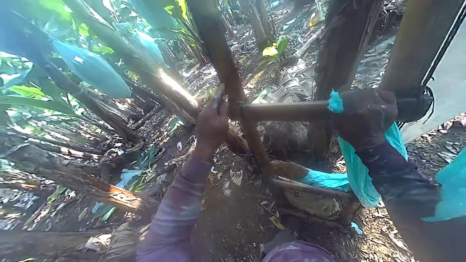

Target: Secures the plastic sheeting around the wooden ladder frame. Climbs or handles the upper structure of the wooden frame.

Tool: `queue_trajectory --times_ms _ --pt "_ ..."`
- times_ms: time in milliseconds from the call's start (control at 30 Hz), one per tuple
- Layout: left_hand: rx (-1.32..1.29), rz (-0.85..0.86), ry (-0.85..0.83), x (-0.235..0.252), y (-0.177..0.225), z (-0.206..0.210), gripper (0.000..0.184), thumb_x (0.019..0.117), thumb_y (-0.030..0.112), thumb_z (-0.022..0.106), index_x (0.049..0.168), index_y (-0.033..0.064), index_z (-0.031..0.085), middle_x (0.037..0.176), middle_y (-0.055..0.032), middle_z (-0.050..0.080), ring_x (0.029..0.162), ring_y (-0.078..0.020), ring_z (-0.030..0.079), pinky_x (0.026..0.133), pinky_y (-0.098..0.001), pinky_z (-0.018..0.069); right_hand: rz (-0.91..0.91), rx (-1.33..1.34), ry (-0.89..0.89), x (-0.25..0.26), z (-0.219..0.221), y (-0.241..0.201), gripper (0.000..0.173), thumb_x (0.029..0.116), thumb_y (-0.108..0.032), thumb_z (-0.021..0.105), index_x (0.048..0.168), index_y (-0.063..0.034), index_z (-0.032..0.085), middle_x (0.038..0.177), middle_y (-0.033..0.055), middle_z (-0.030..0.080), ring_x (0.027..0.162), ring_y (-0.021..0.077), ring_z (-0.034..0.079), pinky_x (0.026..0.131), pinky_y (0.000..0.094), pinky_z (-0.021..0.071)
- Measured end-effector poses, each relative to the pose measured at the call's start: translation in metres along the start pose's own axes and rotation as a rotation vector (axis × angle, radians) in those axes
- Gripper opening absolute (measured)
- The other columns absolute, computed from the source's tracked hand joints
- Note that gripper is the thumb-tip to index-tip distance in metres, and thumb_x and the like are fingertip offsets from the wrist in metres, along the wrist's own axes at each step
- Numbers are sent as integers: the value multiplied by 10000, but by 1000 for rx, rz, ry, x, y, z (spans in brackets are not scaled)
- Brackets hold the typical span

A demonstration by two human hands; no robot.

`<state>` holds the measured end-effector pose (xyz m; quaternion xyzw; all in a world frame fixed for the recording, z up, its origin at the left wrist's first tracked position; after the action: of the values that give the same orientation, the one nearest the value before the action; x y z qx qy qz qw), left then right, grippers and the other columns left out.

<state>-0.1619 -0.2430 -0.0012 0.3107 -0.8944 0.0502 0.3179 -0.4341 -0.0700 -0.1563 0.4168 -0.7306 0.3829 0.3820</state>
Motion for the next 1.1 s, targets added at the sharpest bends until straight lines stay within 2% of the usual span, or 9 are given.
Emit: queue_trajectory --times_ms 100,233,333,467,567,700,800,933,1100 --pt "90 -103 -64 39 0 1 480 1093 260 390 1555 149 449 1291 -201 681 1125 -392 684 943 -621 511 -16 -13 3 0 0 2 273 977 -297 567 965 -35 643 895 181 690 890 381 687 838 553 495" --pt "76 -94 51 122 22 -11 495 1090 295 369 1568 183 435 1342 -111 670 1212 -248 653 1049 -493 486 -39 3 -31 -2 -4 8 256 993 -261 558 1007 -20 644 932 205 698 913 405 690 835 572 496" --pt "-2 4 80 79 22 -20 484 1100 281 383 1567 159 423 1394 -81 639 1168 -163 664 1012 -403 522 -14 9 -27 -1 -4 7 266 994 -277 563 997 -23 642 928 203 693 923 407 684 838 572 492" --pt "6 2 -2 -11 -6 7 455 1086 231 443 1526 130 492 1208 -167 716 1013 -298 720 879 -529 571 39 -5 2 4 -4 -3 266 977 -277 562 937 -24 634 874 205 695 884 403 693 815 567 488" --pt "54 -84 -38 32 -8 9 468 1090 242 409 1536 117 475 1215 -213 708 1044 -374 711 908 -595 535 7 17 -58 2 -9 -2 277 998 -273 538 1001 -13 635 923 221 685 910 421 684 813 593 487" --pt "8 -101 52 126 21 -11 487 1082 287 389 1544 153 463 1299 -121 683 1162 -234 666 1019 -468 499 -41 33 -56 7 -13 4 295 987 -285 598 1009 5 643 933 234 714 910 416 704 881 571 485" --pt "-62 -21 70 84 21 -21 493 1094 303 384 1565 162 421 1287 -84 676 1031 -144 678 922 -385 546 -30 32 -42 8 -12 3 303 995 -304 585 1002 -7 643 922 224 713 900 407 702 873 564 488" --pt "-8 -14 -19 -14 -11 6 468 1086 239 426 1537 127 479 1258 -165 697 993 -277 717 874 -508 565 24 -5 15 9 -6 -4 309 992 -310 543 939 -19 630 876 204 708 864 395 704 842 552 498" --pt "73 -76 -19 87 5 -2 483 1095 271 370 1548 129 460 1363 -154 656 1211 -302 661 1032 -542 497 -6 51 -108 4 -13 0 314 1006 -268 537 1081 18 645 1015 267 694 970 466 679 865 623 476"
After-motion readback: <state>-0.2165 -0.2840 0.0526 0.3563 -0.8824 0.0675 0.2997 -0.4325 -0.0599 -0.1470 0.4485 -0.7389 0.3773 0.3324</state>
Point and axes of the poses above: each hand's wrist, its own x-axis towards the middle knuckle, its own z-axis out of the palm, y = z × x, the point moved 1 cm from there along x, towards the middle knuckle
